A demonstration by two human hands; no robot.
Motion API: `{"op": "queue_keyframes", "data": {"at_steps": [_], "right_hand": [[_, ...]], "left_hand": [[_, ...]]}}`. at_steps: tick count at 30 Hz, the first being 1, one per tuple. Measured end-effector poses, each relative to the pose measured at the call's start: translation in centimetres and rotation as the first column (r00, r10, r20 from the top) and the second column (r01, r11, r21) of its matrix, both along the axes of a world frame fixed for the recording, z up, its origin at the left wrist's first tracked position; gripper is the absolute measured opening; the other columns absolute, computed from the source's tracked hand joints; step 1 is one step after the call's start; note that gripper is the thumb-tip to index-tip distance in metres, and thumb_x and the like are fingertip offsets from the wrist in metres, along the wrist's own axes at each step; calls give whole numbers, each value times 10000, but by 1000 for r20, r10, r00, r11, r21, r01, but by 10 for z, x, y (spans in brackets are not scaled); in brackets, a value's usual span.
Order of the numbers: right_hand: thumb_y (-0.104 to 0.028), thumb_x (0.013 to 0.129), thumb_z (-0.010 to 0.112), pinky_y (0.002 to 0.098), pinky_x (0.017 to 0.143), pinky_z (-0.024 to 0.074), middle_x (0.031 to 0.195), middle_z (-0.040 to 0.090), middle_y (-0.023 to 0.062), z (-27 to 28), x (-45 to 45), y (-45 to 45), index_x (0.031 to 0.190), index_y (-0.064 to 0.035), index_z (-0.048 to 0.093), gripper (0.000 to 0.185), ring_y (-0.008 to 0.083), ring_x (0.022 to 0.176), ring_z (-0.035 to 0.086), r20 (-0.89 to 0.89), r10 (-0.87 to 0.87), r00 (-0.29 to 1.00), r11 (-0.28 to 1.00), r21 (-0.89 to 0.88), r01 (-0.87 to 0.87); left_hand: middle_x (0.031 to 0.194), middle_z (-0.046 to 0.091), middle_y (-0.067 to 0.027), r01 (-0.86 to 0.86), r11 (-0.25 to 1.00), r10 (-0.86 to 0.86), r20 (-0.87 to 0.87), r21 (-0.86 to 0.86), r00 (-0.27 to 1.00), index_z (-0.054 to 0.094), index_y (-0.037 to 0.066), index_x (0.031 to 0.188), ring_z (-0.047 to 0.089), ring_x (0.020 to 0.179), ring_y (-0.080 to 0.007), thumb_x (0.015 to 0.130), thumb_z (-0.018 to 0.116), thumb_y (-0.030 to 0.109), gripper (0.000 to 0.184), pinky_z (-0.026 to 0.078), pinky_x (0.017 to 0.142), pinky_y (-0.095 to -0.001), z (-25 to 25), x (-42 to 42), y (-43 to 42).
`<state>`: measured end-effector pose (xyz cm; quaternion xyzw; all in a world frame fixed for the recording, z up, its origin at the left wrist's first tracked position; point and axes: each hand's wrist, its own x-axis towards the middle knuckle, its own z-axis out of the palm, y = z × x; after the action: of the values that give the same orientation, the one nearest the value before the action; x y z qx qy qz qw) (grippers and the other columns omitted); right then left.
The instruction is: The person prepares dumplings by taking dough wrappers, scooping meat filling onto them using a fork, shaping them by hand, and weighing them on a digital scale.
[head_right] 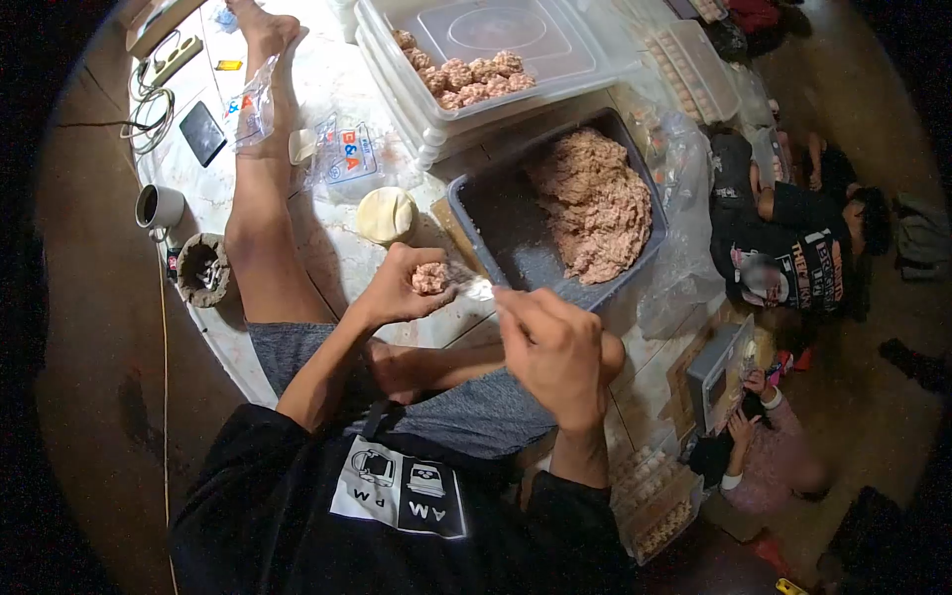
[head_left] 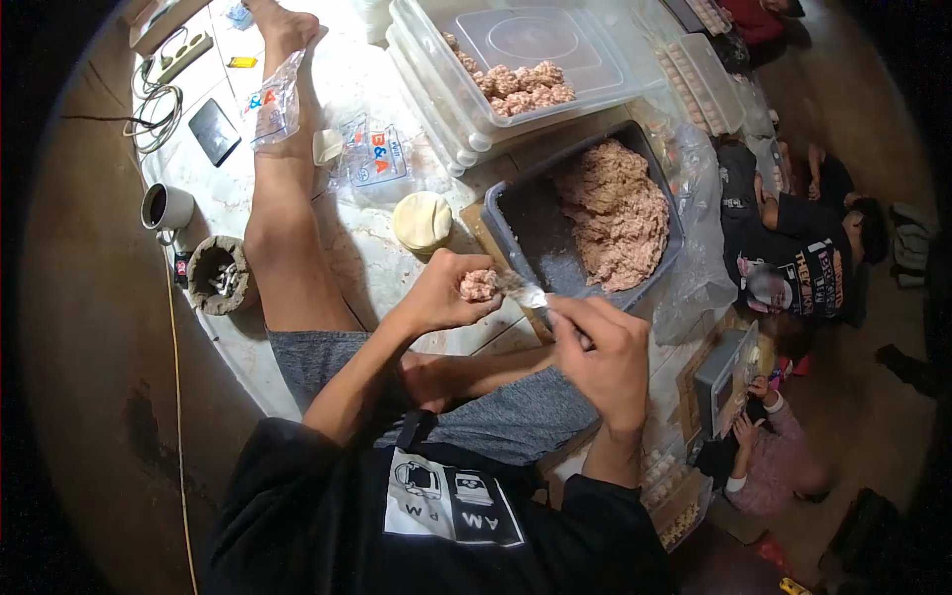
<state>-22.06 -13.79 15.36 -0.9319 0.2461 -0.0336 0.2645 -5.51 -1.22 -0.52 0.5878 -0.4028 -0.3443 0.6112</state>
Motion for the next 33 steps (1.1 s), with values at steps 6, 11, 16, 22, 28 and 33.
{"op": "queue_keyframes", "data": {"at_steps": [6,11,16,22,28,33], "right_hand": [[-93,917,737,450,668,558,856,705,159,13,0,-1,1062,-72,781,153,375,772,715,21,47,999,996,-79,-45],[-32,891,753,359,660,577,896,748,147,3,-1,-6,1065,-45,800,181,311,786,755,-39,115,993,983,-139,-119],[-43,898,748,398,663,572,912,738,149,3,2,8,1086,-48,786,191,329,775,741,0,122,993,986,-118,-121],[-93,933,728,441,647,571,882,706,157,10,-2,10,1148,-71,773,220,365,733,718,57,-7,998,999,-37,9],[-87,984,646,480,715,578,955,729,220,16,-4,2,1152,-29,708,188,438,842,728,14,-66,998,991,-118,67],[-76,1004,625,462,724,558,944,720,241,17,6,7,1129,-7,680,154,420,838,728,73,-154,985,985,-67,159]], "left_hand": [[618,555,-122,103,994,-102,30,-22,994,630,-17,801,487,563,-158,765,818,112,230,445,559,-350,-7,2,-2],[626,558,-92,93,995,-93,25,-20,995,629,-15,799,494,576,-138,765,818,112,230,442,561,-346,-11,4,-4],[700,642,-196,68,997,-69,63,19,996,694,1,868,666,636,-364,763,791,101,174,532,624,-408,1,6,0],[737,661,-214,-93,995,95,200,-19,975,695,27,904,694,705,-399,748,823,125,224,541,638,-433,-5,-6,-6],[779,681,-20,-84,989,94,-79,119,992,705,-4,986,622,702,-90,830,862,99,244,512,651,-277,-7,-8,-8],[713,624,8,-130,981,118,-87,-146,989,633,3,864,545,666,-53,845,892,102,278,469,599,-259,6,-13,-9]]}}
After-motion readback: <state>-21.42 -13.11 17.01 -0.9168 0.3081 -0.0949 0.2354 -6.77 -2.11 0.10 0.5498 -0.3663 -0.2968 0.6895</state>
